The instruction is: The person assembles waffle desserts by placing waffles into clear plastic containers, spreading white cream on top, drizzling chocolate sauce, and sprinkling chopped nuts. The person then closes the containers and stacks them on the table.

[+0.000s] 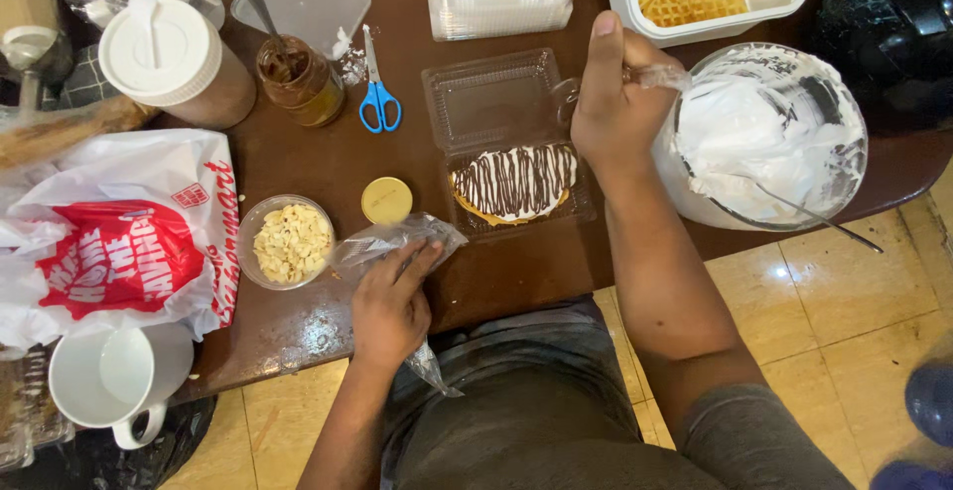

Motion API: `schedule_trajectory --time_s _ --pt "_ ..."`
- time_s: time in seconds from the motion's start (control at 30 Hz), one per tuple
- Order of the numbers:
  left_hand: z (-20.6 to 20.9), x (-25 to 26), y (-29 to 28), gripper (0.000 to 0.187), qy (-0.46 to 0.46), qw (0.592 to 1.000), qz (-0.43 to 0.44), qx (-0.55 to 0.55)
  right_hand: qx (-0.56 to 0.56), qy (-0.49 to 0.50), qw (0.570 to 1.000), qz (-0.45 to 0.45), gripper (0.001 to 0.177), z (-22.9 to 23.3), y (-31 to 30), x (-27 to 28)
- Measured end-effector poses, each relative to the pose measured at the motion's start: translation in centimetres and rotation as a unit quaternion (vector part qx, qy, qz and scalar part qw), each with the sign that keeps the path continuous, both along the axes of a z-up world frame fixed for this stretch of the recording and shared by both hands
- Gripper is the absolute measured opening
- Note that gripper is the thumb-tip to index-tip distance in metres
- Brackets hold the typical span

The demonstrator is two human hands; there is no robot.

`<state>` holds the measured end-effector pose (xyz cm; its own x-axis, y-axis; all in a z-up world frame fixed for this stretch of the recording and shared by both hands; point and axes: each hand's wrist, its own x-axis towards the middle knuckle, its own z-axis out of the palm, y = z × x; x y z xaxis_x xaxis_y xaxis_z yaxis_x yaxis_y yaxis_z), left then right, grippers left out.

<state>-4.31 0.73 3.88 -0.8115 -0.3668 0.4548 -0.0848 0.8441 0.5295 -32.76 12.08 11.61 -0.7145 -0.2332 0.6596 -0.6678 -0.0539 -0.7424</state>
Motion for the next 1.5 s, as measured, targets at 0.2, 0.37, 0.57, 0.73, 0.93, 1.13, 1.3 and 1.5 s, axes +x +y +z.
schedule_trajectory --time_s 0.2,0.37,0.57,0.73,0.93,1.13,1.3,1.5 --pt "0.0 0.1 -0.2 0.063 -0.003 1.000 -0.011 0.009 0.003 -0.068 0.997 0.035 0.048 0.5 2.1 3.5" --pt "-0.7 0.4 -0.3 0.063 -0.002 1.000 -0.015 0.007 0.021 -0.037 0.999 0.030 0.047 0.5 2.4 4.1" --pt "-1.9 0.8 -0.4 0.080 0.008 0.998 0.016 0.065 -0.003 0.005 1.000 0.011 0.049 0.5 -1.2 1.0" --pt "-2.0 1.3 -0.6 0.093 -0.044 0.962 0.070 0.261 -0.019 -0.042 0.998 0.049 0.047 0.5 -0.4 3.4" --pt "-1.6 1.3 -1.1 0.048 -0.029 0.935 0.115 0.335 0.017 -0.072 0.994 0.084 0.048 0.5 1.8 5.3" --pt "-0.3 2.1 -0.8 0.014 -0.033 0.963 0.136 0.230 -0.099 -0.134 0.979 0.116 0.051 0.0 3.6 4.2" --pt "2.6 2.9 -1.5 0.012 -0.032 0.971 0.006 0.237 -0.185 -0.153 0.969 0.054 0.049 -0.5 5.1 2.7" --pt "5.1 3.1 -2.7 0.016 -0.038 0.965 -0.103 0.240 -0.283 -0.242 0.925 0.072 0.040 1.0 5.4 1.9"
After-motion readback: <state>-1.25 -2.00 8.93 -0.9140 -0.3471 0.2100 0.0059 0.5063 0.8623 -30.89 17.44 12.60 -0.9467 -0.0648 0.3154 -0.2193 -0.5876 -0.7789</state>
